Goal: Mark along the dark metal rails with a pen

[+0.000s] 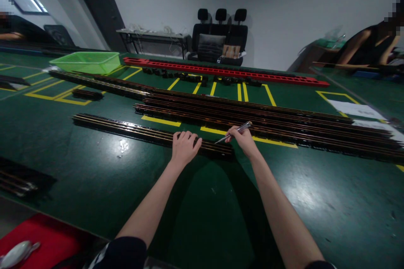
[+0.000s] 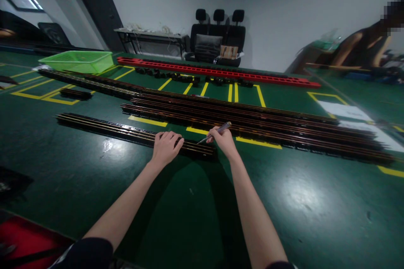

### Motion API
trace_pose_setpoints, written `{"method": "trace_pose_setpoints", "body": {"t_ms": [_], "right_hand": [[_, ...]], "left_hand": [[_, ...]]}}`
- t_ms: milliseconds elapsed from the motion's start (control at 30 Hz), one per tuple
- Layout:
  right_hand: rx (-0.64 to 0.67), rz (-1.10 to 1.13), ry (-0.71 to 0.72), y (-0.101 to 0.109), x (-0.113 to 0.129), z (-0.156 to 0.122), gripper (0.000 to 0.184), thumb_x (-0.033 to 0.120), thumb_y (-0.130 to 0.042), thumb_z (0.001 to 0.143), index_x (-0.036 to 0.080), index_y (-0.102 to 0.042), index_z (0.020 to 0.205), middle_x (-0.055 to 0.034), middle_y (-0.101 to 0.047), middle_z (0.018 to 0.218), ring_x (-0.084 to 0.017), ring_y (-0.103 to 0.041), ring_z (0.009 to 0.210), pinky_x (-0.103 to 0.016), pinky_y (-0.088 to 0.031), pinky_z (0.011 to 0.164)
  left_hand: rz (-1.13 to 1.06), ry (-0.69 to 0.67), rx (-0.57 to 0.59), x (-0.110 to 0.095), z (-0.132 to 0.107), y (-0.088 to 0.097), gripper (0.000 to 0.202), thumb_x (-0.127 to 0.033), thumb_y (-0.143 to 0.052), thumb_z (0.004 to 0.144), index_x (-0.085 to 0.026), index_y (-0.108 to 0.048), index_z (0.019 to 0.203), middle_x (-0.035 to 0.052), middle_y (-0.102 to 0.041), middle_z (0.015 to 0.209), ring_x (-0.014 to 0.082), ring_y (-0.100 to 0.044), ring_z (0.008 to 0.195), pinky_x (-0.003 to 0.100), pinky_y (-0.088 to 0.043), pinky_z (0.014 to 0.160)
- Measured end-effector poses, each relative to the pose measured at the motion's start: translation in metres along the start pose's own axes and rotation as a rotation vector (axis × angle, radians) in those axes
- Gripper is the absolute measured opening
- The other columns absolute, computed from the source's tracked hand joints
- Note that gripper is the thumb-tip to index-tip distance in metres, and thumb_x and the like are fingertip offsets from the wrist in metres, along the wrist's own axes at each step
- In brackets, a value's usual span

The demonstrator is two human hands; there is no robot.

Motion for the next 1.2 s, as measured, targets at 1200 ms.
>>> {"method": "trace_pose_setpoints", "body": {"t_ms": [1200], "right_hand": [[-0.039, 0.014, -0.034, 0.0034, 0.0002, 0.0005, 0.023, 0.035, -0.06, 0.067, 0.015, -0.061, 0.057, -0.0043, -0.059, 0.051, -0.013, -0.058, 0.049, -0.025, -0.049, 0.055]], "left_hand": [[0.013, 0.003, 0.002, 0.0001, -0.0004, -0.0008, 0.043, -0.038, -0.032, 0.096, -0.014, -0.068, 0.092, 0.0086, -0.068, 0.095, 0.0222, -0.059, 0.092, 0.045, -0.033, 0.094]]}}
Point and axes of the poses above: each hand's wrist, its own z-axis towards the middle knuckle, its own y-axis out of the back of the hand, x = y × z, the point moved 4 cm from there along z, towards the middle knuckle
